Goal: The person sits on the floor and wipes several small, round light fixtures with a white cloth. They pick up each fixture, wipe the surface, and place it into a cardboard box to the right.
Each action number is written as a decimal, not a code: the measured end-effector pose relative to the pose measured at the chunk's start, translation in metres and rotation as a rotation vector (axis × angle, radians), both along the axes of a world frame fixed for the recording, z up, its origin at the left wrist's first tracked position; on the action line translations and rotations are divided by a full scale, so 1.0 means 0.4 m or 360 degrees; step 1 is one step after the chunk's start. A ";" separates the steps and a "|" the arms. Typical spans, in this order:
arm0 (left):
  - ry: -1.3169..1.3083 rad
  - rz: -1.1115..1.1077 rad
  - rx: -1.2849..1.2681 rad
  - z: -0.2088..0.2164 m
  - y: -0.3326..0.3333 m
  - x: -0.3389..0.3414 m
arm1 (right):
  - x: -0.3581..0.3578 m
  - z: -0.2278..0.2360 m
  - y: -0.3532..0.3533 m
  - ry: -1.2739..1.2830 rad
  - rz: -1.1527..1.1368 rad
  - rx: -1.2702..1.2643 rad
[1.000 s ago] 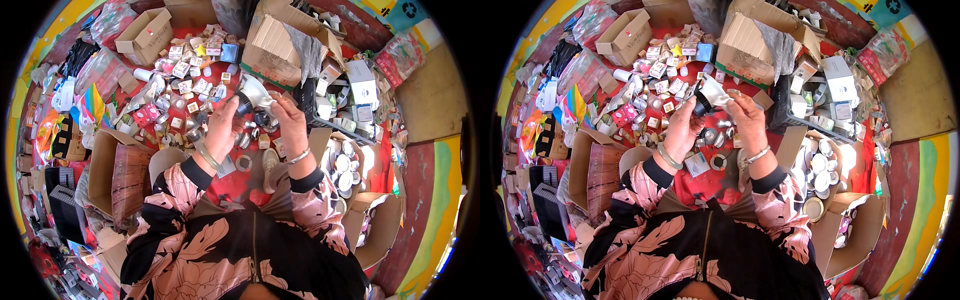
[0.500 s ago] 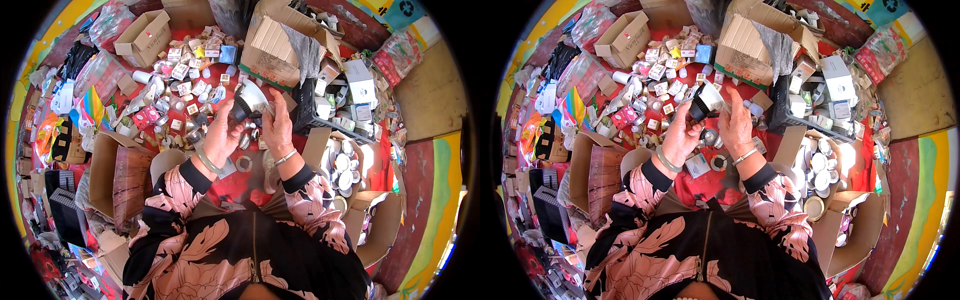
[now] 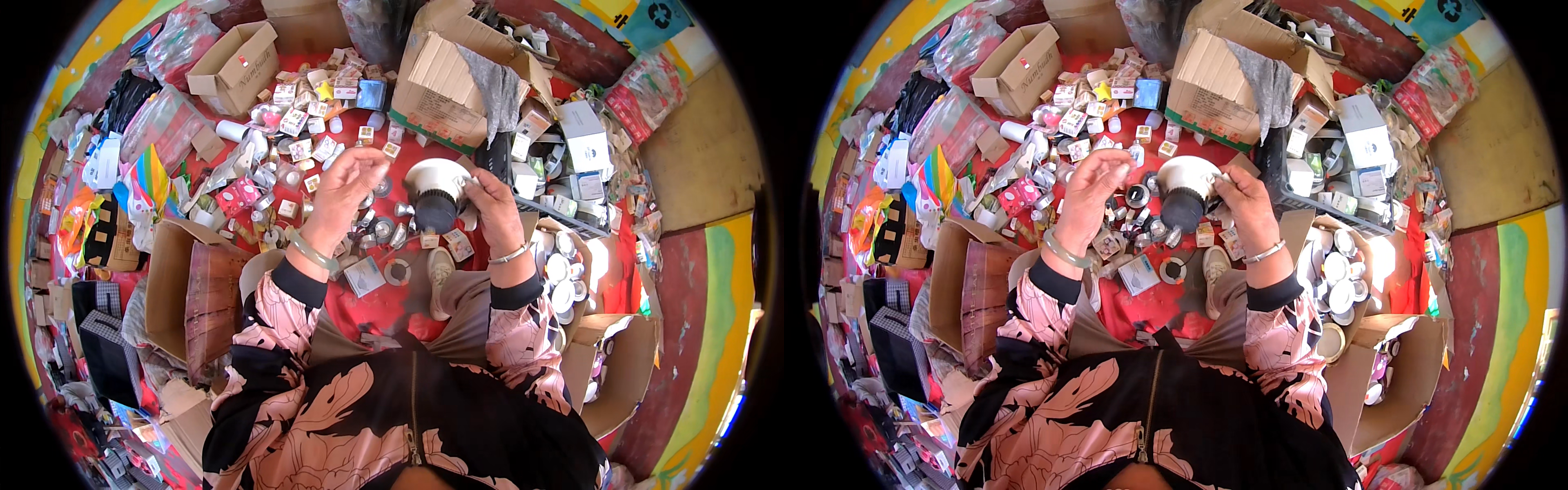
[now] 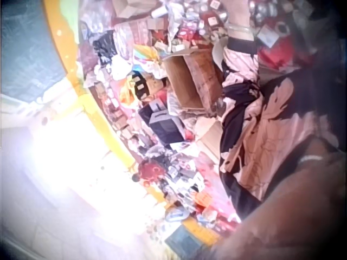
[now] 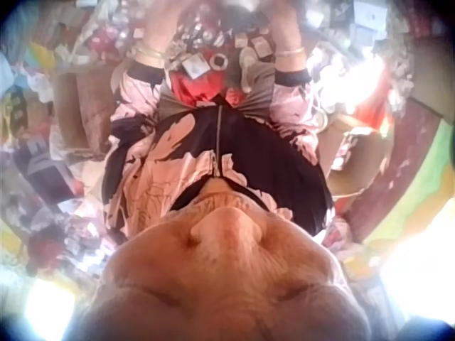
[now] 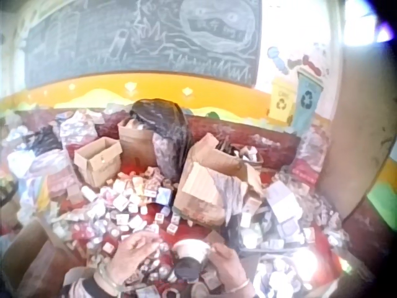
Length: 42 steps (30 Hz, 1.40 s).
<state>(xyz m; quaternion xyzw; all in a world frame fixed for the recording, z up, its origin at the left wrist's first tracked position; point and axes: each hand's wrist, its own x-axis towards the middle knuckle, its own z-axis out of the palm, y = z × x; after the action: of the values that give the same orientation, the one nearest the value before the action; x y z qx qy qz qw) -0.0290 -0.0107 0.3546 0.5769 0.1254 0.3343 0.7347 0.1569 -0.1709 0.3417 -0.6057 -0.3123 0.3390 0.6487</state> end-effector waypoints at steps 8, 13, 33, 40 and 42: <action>0.0084 -0.0153 0.0017 -0.036 -0.042 0.029 | -0.048 0.012 0.009 0.0259 0.0198 0.0133; 0.0342 -0.0037 0.0376 -0.036 -0.051 0.029 | -0.053 0.017 0.005 -0.0199 0.0293 -0.0217; 0.0333 -0.0249 0.0136 -0.070 -0.053 0.032 | -0.035 0.048 -0.005 -0.0628 0.0439 -0.0245; 0.0478 -0.0315 0.0425 -0.064 -0.068 0.046 | -0.065 0.024 0.019 -0.1120 0.0362 -0.0186; 0.0423 -0.0369 -0.0104 -0.089 -0.058 0.047 | -0.054 0.003 0.028 -0.0811 0.0147 0.0096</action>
<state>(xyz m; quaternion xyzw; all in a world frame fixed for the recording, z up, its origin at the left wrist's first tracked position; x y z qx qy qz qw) -0.0103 -0.0340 0.3189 0.6024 0.1650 0.1639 0.7636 0.1352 -0.1596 0.3430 -0.6370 -0.5028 0.1953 0.5507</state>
